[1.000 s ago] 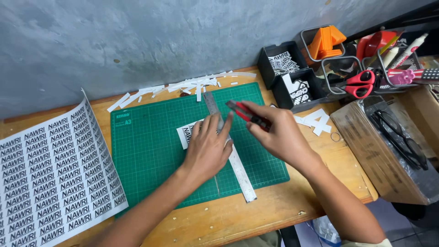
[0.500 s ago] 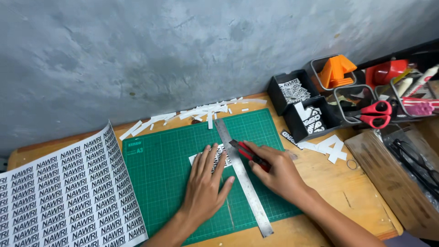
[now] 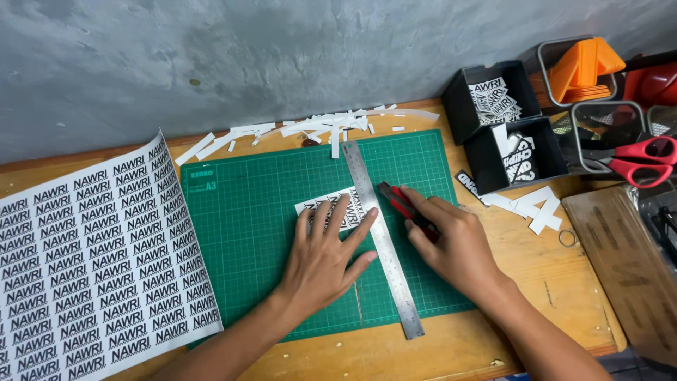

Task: The person uses a metal ruler and a red utility knife to cut a sheet of white stickers with black text on a green cutting mat. They repeatedly align the ruler, cut along its edge, and separate the cut sticker pieces.

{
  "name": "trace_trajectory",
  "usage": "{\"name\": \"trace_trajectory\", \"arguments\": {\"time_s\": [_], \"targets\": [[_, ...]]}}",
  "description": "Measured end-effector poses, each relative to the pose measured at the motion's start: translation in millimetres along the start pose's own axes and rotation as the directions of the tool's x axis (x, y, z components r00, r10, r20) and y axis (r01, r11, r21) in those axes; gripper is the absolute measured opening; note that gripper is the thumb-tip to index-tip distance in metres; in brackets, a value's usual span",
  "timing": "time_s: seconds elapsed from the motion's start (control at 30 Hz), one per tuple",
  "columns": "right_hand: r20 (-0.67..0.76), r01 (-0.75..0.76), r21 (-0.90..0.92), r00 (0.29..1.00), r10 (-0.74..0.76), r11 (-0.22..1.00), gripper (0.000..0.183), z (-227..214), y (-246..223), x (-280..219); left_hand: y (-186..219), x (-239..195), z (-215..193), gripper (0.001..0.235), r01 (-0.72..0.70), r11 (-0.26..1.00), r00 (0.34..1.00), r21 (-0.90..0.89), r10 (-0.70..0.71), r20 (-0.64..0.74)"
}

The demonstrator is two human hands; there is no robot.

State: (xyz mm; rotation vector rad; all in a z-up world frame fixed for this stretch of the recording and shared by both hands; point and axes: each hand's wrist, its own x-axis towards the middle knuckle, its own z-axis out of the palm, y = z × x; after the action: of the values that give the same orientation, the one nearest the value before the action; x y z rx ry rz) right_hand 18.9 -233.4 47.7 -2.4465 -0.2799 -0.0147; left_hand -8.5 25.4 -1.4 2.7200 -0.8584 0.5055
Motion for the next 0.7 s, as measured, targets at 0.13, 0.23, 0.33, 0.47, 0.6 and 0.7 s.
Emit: {"name": "trace_trajectory", "arguments": {"time_s": [0.13, 0.23, 0.33, 0.47, 0.6, 0.7], "targets": [[0.001, 0.021, -0.012, 1.0, -0.021, 1.0, 0.05, 0, -3, 1, 3, 0, 1, 0.059, 0.013, 1.0, 0.999, -0.022, -0.014, -0.037], [-0.002, 0.003, 0.011, 1.0, -0.003, 1.0, 0.049, -1, -5, 0, 7, 2, -2, 0.055, 0.023, 0.999, 0.998, -0.04, -0.025, -0.063], [-0.01, 0.004, 0.0, 1.0, -0.004, 1.0, 0.048, 1, -2, -1, 13, 5, -5, 0.063, 0.053, 0.994, 0.995, -0.097, -0.061, -0.076], [0.003, 0.025, 0.004, 1.0, -0.025, 1.0, 0.049, 6, 3, 0, 18, 11, -3, 0.08, 0.146, 0.981, 0.987, -0.124, -0.153, -0.049], [0.007, 0.036, 0.011, 0.999, -0.036, 0.999, 0.049, 10, 3, 3, 19, 15, -9, 0.087, 0.138, 0.983, 0.99, -0.124, -0.14, -0.012], [0.012, 0.036, 0.02, 0.999, -0.036, 0.999, 0.05, 15, 7, 1, 17, 12, -10, 0.084, 0.125, 0.984, 0.992, -0.126, -0.126, 0.0]]}}
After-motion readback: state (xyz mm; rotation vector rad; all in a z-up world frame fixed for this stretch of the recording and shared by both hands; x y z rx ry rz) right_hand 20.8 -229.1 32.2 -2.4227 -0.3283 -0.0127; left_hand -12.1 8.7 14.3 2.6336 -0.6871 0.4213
